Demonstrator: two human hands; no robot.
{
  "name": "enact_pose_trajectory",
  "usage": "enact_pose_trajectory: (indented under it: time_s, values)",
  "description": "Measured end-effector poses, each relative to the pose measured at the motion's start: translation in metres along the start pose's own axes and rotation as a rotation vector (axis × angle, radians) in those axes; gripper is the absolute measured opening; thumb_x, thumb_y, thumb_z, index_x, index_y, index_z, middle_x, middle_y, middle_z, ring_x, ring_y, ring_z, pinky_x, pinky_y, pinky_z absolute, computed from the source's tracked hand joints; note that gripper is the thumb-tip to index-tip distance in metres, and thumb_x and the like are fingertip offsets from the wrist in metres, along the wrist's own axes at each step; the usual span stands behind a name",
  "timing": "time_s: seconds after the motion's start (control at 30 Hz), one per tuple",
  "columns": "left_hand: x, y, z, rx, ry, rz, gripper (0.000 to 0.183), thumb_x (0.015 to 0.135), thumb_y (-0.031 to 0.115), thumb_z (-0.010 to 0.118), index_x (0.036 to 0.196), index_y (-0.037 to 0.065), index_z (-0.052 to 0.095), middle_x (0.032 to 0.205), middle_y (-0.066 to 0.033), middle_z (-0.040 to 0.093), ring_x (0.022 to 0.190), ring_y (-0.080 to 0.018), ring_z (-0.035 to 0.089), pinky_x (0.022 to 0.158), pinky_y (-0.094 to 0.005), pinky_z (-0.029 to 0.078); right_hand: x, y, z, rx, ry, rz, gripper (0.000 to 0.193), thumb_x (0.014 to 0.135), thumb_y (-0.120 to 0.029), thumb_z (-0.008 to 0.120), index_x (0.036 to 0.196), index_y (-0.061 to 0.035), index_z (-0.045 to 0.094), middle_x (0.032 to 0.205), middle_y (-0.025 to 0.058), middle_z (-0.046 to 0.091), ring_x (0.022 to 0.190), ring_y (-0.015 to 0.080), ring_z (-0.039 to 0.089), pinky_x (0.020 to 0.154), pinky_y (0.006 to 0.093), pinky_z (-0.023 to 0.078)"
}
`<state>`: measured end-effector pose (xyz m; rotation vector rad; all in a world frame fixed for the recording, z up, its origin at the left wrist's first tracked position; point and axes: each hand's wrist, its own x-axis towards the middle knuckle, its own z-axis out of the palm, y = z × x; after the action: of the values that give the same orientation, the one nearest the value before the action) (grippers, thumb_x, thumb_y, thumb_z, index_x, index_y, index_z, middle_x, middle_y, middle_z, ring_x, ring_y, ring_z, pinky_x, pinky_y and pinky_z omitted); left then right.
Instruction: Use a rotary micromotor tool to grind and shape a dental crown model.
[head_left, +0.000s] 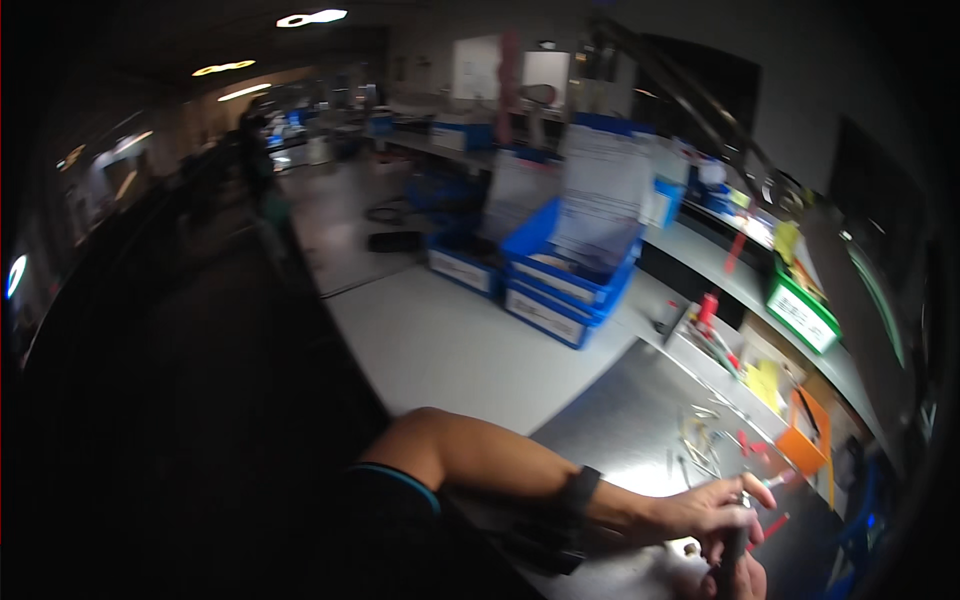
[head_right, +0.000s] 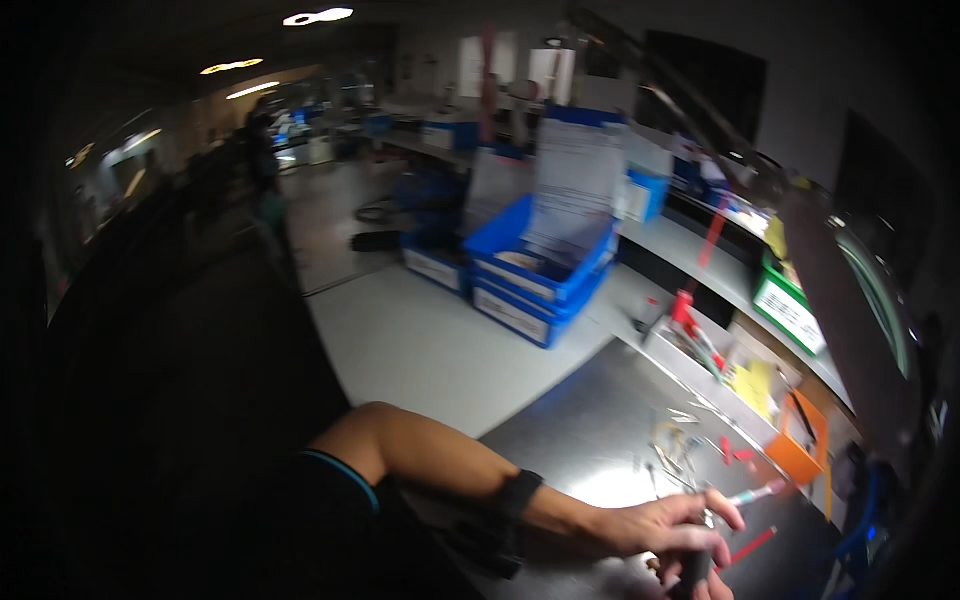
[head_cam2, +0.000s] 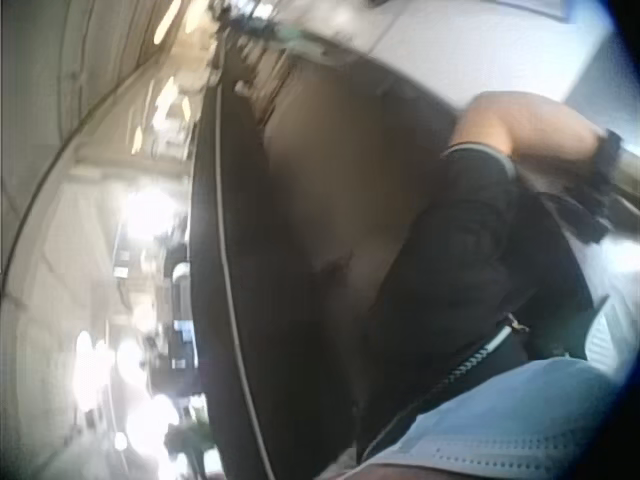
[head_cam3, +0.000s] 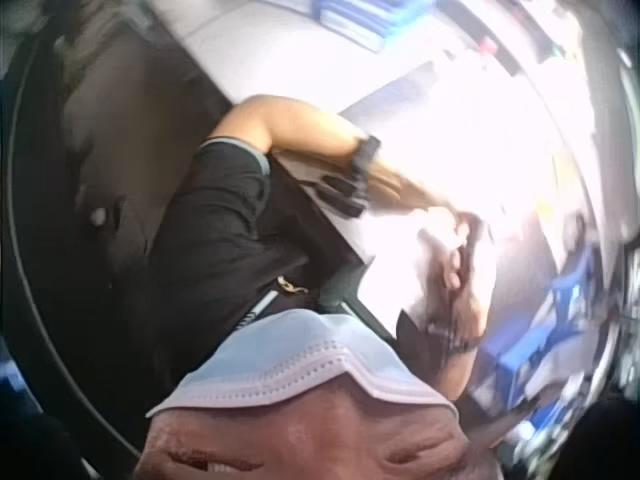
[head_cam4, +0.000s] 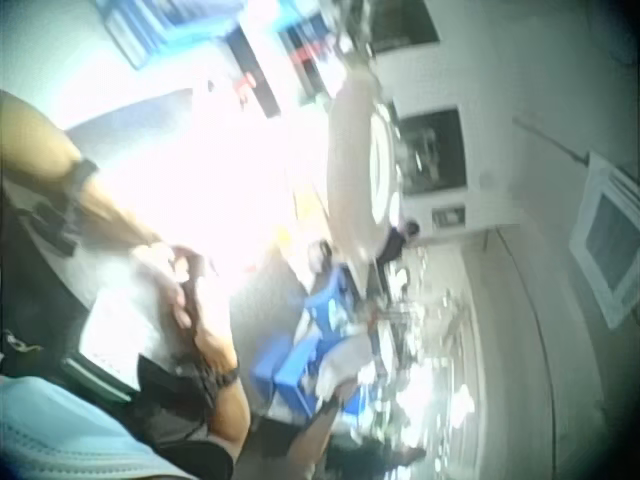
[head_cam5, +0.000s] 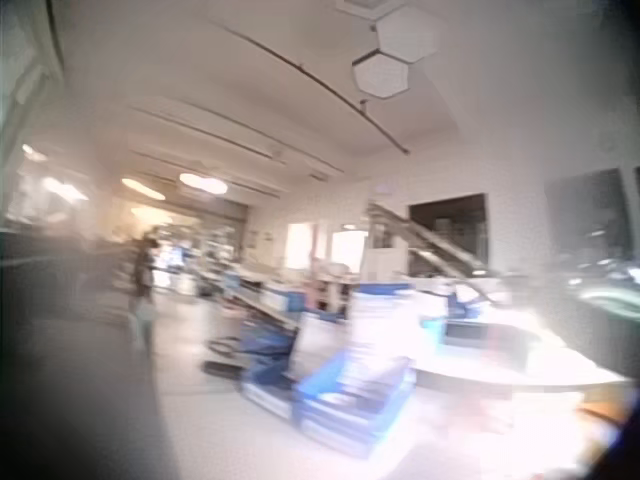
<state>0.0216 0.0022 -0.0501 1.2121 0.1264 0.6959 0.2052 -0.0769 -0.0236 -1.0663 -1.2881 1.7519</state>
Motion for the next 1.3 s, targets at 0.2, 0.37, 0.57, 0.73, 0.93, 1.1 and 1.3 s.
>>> enact_pose_trajectory:
  time_s: [0.2, 0.37, 0.57, 0.73, 0.93, 1.1, 1.3]
  values:
    - [0.006, 0.001, 0.009, -0.156, -0.120, 0.137, 0.042, 0.094, 0.005, 0.049, 0.130, 0.008, 0.028, 0.099, -0.0144, 0.061, 0.065, -0.0190, 0.068, 0.048, -0.0249, 0.054, -0.016, 0.007, -0.005, -0.141, 0.046, 0.036, 0.046, 0.089, -0.008, 0.058, 0.133, -0.0093, 0.044, 0.074, -0.0020, 0.048, 0.043, 0.0061, 0.036, 0.037, 0.0212, 0.028]
    - [0.009, -0.007, 0.013, -0.050, -0.123, 0.184, 0.032, 0.098, 0.012, 0.051, 0.126, 0.007, 0.035, 0.095, -0.0119, 0.060, 0.067, -0.0155, 0.064, 0.053, -0.0259, 0.054, -0.017, 0.025, -0.023, -0.033, -0.102, 0.008, 0.039, 0.088, -0.011, 0.063, 0.122, -0.0099, 0.046, 0.060, -0.0042, 0.039, 0.039, 0.0048, 0.029, 0.035, 0.0219, 0.023]
    - [-0.003, 0.006, 0.018, 0.081, 0.107, -0.002, 0.024, 0.101, 0.013, 0.054, 0.121, 0.004, 0.043, 0.094, -0.0094, 0.062, 0.064, -0.0109, 0.061, 0.057, -0.0227, 0.051, -0.003, 0.023, -0.015, -0.379, 0.112, -0.239, 0.028, 0.087, -0.005, 0.066, 0.112, 0.0006, 0.055, 0.078, 0.0099, 0.062, 0.062, 0.0228, 0.063, 0.056, 0.0347, 0.049]
    - [0.003, 0.005, 0.028, 0.128, 0.275, 0.109, 0.022, 0.099, 0.011, 0.057, 0.114, 0.001, 0.045, 0.095, -0.0110, 0.063, 0.060, -0.0102, 0.060, 0.056, -0.0229, 0.051, -0.004, 0.037, -0.004, -1.129, 0.458, -0.584, 0.063, 0.078, -0.001, 0.071, 0.134, 0.0009, 0.040, 0.093, 0.0268, 0.066, 0.082, 0.0453, 0.066, 0.066, 0.0478, 0.053]
    - [0.003, 0.017, 0.012, 0.280, 0.259, -0.106, 0.031, 0.097, 0.016, 0.063, 0.120, 0.000, 0.048, 0.093, -0.0097, 0.064, 0.063, -0.0106, 0.063, 0.054, -0.0227, 0.050, 0.002, 0.021, -0.008, -0.627, 0.244, -0.417, 0.058, 0.090, -0.006, 0.066, 0.141, -0.0022, 0.040, 0.096, 0.0177, 0.068, 0.086, 0.0275, 0.071, 0.075, 0.0358, 0.053]
    - [0.001, 0.033, -0.009, 0.679, 0.158, -0.310, 0.031, 0.092, 0.021, 0.070, 0.106, -0.004, 0.058, 0.083, -0.0082, 0.066, 0.060, -0.0088, 0.062, 0.052, -0.0244, 0.049, -0.002, 0.015, -0.013, -0.525, 0.193, -0.217, 0.029, 0.094, -0.017, 0.065, 0.115, 0.0006, 0.056, 0.080, 0.0096, 0.064, 0.070, 0.0149, 0.059, 0.064, 0.0330, 0.046]
    - [-0.007, 0.020, -0.017, 1.160, -0.081, -0.082, 0.020, 0.083, 0.018, 0.074, 0.090, 0.001, 0.065, 0.070, -0.0085, 0.062, 0.060, -0.0171, 0.064, 0.056, -0.0327, 0.050, 0.006, 0.022, -0.024, -0.550, 0.257, -0.206, 0.024, 0.095, -0.011, 0.064, 0.116, -0.0014, 0.058, 0.092, 0.0017, 0.063, 0.071, 0.0063, 0.060, 0.061, 0.0236, 0.049]
